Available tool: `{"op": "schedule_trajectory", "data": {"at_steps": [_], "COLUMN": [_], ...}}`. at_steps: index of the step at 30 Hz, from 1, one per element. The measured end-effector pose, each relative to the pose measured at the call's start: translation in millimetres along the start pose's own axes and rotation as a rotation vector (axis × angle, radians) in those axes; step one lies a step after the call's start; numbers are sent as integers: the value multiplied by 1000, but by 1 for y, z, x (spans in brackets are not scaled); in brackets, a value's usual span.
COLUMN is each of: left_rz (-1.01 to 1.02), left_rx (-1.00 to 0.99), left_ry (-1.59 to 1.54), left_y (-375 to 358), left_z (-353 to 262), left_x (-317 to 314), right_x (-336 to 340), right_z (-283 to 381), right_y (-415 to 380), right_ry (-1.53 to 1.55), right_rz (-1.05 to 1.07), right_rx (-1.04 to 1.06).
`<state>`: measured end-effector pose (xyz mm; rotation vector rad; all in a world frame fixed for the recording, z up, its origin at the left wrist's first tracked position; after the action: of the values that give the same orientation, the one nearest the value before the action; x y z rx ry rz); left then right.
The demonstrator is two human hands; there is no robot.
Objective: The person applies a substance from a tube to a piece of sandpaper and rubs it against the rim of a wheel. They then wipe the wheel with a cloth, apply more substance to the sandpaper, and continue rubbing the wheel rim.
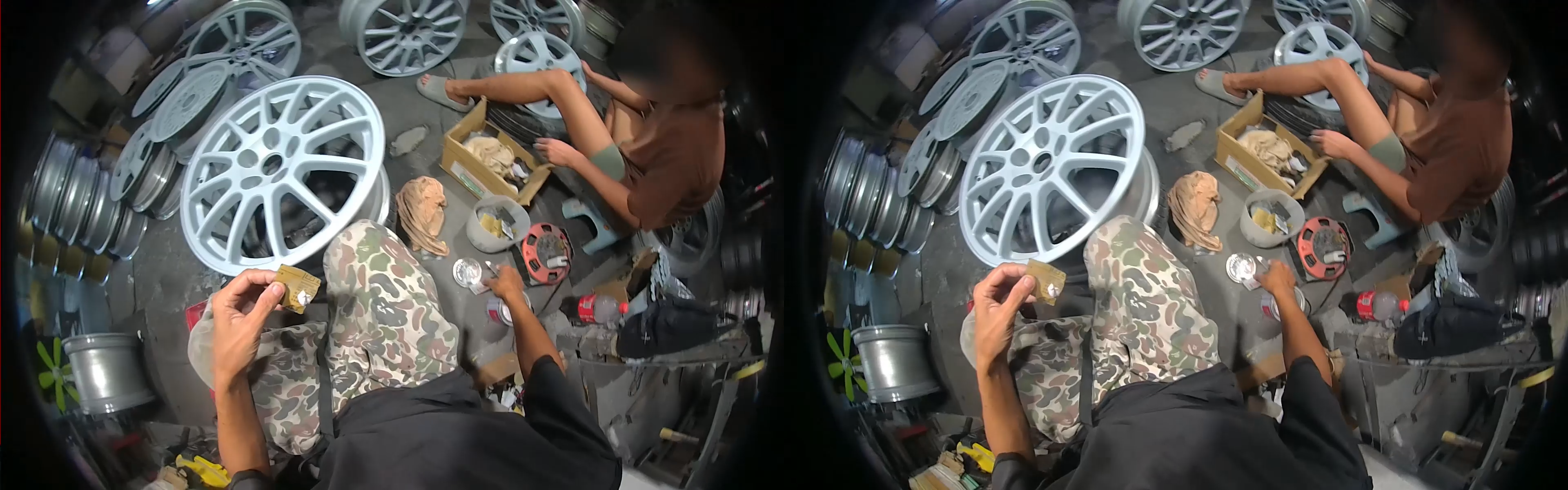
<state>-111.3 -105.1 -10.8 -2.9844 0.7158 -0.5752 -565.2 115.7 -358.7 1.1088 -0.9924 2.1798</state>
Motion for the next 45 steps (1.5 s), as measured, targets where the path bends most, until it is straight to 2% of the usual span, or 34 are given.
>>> {"op": "schedule_trajectory", "data": {"at_steps": [2,4,8,9,11,12,14,17,18,20,36,39,45], "left_rz": [-8,-54,-99,-78,-51,-38,-53,-64,-80,-76,-55,-60,-57], "left_rx": [2,-12,-57,-59,-55,-41,-39,-39,-32,-25,31,35,5], "left_ry": [-111,-261,-302,-355,-414,-448,-487,-528,-542,-546,-519,-496,-497], "left_y": [2,11,37,43,55,59,61,59,57,52,45,45,47], "left_z": [7,3,1,2,9,15,22,37,39,38,38,37,39], "left_x": [4,7,18,21,25,24,19,14,15,19,26,26,23], "right_x": [21,35,88,101,124,135,149,146,142,136,121,122,121], "right_z": [17,39,141,173,239,269,325,369,378,394,420,414,417], "right_y": [-8,-18,-71,-89,-128,-146,-178,-198,-198,-200,-203,-201,-200], "right_ry": [-9,85,712,707,842,833,608,576,562,541,404,432,454], "right_rz": [-95,-232,-18,0,-21,-21,-35,-14,3,-22,-6,-5,24], "right_rx": [-2,180,222,249,477,492,820,1024,1033,1230,1343,1284,1309]}}
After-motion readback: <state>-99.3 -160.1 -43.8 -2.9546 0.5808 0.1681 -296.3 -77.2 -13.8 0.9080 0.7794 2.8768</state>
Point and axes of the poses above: each hand's wrist, its own y-axis towards the middle knuckle, its own x-axis out of the back of the hand, z = x × y, the point moved 2 cm from there along y, towards the middle knuckle, and after that the axes turned 9 degrees about y, right-handed, at the moved point
